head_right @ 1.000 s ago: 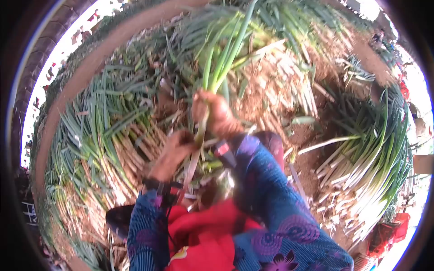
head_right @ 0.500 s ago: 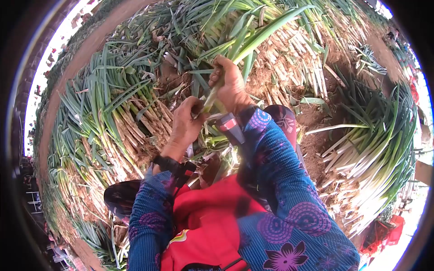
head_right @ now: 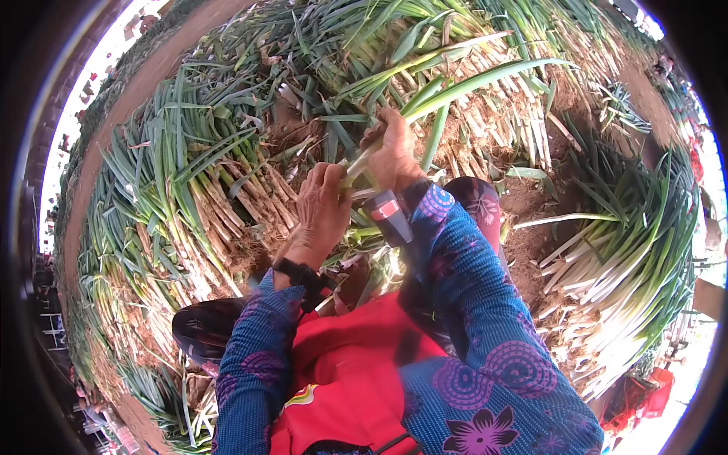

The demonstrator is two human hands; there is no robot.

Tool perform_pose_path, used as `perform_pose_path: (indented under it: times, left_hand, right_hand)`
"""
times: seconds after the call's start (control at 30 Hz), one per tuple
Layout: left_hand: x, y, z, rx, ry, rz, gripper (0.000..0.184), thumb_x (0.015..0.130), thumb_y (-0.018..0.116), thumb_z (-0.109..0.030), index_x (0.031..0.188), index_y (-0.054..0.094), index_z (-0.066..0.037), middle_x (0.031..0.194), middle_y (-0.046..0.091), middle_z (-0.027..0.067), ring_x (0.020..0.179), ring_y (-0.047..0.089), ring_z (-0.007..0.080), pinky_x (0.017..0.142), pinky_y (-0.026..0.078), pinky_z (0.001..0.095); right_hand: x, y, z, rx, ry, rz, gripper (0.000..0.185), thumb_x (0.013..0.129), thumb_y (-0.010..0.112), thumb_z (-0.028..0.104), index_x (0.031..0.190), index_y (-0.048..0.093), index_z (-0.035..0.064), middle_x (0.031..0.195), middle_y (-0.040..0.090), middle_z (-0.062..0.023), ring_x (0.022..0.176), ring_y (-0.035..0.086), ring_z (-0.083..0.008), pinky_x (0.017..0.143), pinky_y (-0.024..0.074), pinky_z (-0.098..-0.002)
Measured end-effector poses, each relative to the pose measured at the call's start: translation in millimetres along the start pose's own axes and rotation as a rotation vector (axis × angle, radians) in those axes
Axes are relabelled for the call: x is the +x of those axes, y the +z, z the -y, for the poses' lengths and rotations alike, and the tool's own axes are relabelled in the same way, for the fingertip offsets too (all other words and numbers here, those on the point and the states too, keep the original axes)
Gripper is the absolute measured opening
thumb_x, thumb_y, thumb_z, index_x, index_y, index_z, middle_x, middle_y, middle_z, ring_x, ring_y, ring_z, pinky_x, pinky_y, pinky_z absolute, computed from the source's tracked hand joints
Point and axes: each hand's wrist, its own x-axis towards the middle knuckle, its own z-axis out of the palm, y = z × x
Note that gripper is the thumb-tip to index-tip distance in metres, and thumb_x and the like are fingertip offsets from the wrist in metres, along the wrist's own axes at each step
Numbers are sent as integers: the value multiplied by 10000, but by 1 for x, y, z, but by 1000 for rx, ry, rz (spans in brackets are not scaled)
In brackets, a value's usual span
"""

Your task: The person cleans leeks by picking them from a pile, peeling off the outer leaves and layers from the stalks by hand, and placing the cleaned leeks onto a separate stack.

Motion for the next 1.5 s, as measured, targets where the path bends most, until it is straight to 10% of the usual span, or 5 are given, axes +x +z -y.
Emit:
perform_pose_path:
  times: [0.37,0.83,1.0,1.13,1.5]
  left_hand:
    - [23,-33,22,-502,-229,89,305,690,682,30,942,529,-48,845,574,100,686,590,242,625,486,337]
    - [-7,-23,46,-606,-374,-54,205,760,671,22,932,575,-35,832,587,72,743,572,172,681,474,286]
    - [-37,-64,67,-1019,-789,-253,229,809,694,-33,1018,623,-92,930,598,-2,811,570,90,725,485,240]
    - [-73,-69,114,-286,-557,11,324,827,676,-66,1145,619,-65,1048,636,35,914,613,146,830,501,278]
    - [-30,-42,33,-593,-573,283,254,843,704,-175,1047,675,-26,925,688,107,813,653,181,740,510,316]
  right_hand:
    - [-14,22,8,68,200,822,245,890,613,247,1040,527,73,803,521,-63,762,537,-229,726,466,-377]
    - [4,20,6,58,42,353,217,899,618,264,847,473,111,670,468,-22,558,444,-148,542,388,-305]
    - [16,7,26,136,11,481,184,883,602,264,885,500,111,670,463,2,578,440,-133,558,381,-290]
    - [20,3,42,147,44,646,280,916,503,366,895,508,87,679,454,-12,598,430,-165,611,360,-314]
    - [10,7,47,227,65,848,358,872,570,419,916,530,66,669,451,-16,603,427,-164,617,344,-303]
